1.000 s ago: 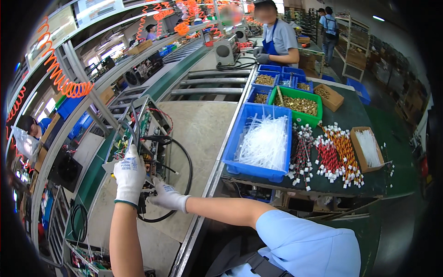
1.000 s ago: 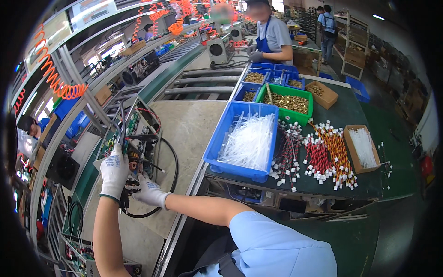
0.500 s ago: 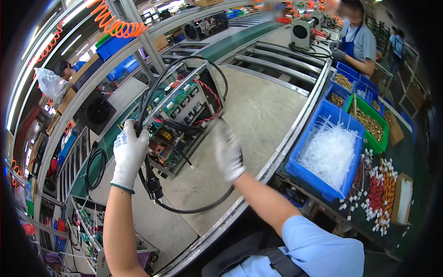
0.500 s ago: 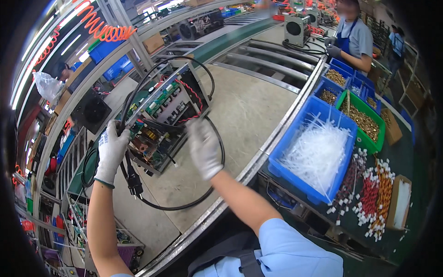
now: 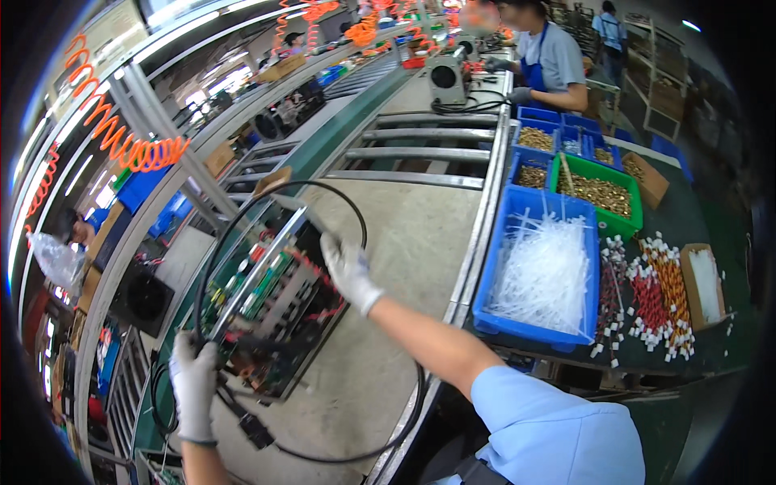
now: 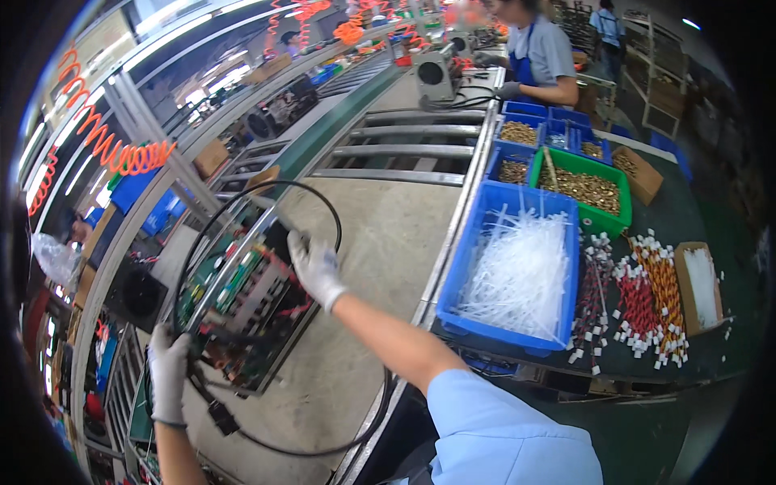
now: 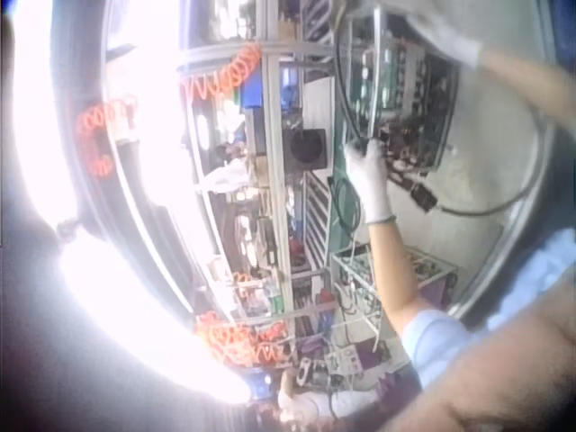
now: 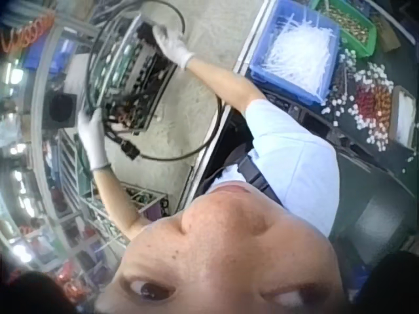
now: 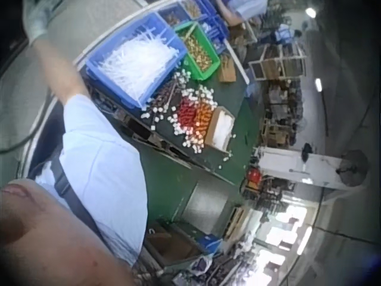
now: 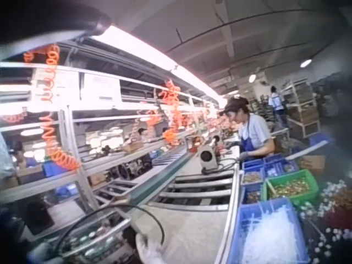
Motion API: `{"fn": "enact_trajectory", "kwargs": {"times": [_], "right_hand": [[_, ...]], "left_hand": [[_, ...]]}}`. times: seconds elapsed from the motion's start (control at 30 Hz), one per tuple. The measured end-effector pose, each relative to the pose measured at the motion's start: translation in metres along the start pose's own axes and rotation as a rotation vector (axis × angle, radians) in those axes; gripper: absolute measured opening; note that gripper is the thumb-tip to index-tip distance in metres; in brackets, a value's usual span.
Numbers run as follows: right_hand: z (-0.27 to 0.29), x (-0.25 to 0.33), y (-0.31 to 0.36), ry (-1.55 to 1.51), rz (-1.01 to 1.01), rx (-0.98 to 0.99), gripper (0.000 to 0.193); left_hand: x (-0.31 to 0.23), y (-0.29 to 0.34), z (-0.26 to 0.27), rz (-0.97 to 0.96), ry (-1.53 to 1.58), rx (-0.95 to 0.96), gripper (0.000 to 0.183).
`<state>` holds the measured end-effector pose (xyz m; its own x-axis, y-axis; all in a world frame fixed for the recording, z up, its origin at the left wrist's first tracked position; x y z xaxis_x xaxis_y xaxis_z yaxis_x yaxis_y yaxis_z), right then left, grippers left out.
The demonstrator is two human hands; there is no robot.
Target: The person organizes and secures wires inside an open electronic device using white zip ties. They also handle a purple plastic component and a black cable, placing them on the workbench. The person repeatedly picks zip ties from a blue bin and fastens them around wire bundles within the device.
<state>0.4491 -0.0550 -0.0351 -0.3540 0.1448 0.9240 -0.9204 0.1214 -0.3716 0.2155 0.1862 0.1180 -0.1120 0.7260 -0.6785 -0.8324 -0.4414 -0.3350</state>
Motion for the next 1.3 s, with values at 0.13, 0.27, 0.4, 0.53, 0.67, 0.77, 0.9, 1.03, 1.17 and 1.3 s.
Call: {"fn": "enact_trajectory", "kwargs": {"times": [0.13,0.27,0.4,0.53,0.67,0.77,0.9,1.03,1.17,1.3], "right_hand": [[0.03,0.016,0.07,0.023,-0.022,0.13,0.075],[0.053,0.024,0.09,-0.352,-0.067,0.216,0.078],[0.095,0.077,0.101,-1.143,-0.218,0.353,0.08],[0.144,0.101,0.117,-1.528,-0.338,0.276,0.064],[0.168,0.093,0.12,-1.221,-0.466,0.148,0.044],[0.174,0.111,0.121,-1.11,-0.458,0.238,0.047],[0.169,0.161,0.149,-1.084,-0.423,0.618,0.048],[0.194,0.207,0.183,-0.915,-0.504,0.859,0.055],[0.235,0.237,0.208,-0.614,-0.522,0.971,0.05],[0.319,0.262,0.219,-0.268,-0.051,0.615,0.03]], "left_hand": [[-0.049,0.01,-0.001,0.159,0.217,0.066,0.007],[-0.161,0.002,-0.063,-0.222,0.206,0.055,0.02],[-0.213,0.069,-0.165,-0.871,-0.339,0.226,0.031],[-0.211,0.127,-0.201,-0.831,-0.538,0.44,0.044],[-0.211,0.097,-0.142,-0.904,-0.087,0.23,0.038],[-0.17,0.042,-0.081,-0.59,-0.499,-0.161,0.057],[-0.096,0.011,-0.088,-0.398,-0.663,-0.024,0.046],[-0.084,0.0,-0.104,-0.573,-0.598,-0.144,0.035],[-0.079,0.002,-0.088,-0.537,-0.52,-0.137,0.032],[-0.075,0.009,-0.072,-0.474,-0.544,-0.194,0.04]]}}
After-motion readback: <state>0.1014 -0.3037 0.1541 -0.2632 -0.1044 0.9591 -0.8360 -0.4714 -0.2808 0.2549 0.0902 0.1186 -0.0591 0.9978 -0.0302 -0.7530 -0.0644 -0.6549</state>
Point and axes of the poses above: each hand's wrist, its own y-axis away from the middle knuckle, its own z-axis out of the back of the hand, x = y × z, the point moved 7 cm from there along -y, towards the middle knuckle, and after that the axes turned 1 degree about z, right-handed, at the moved point
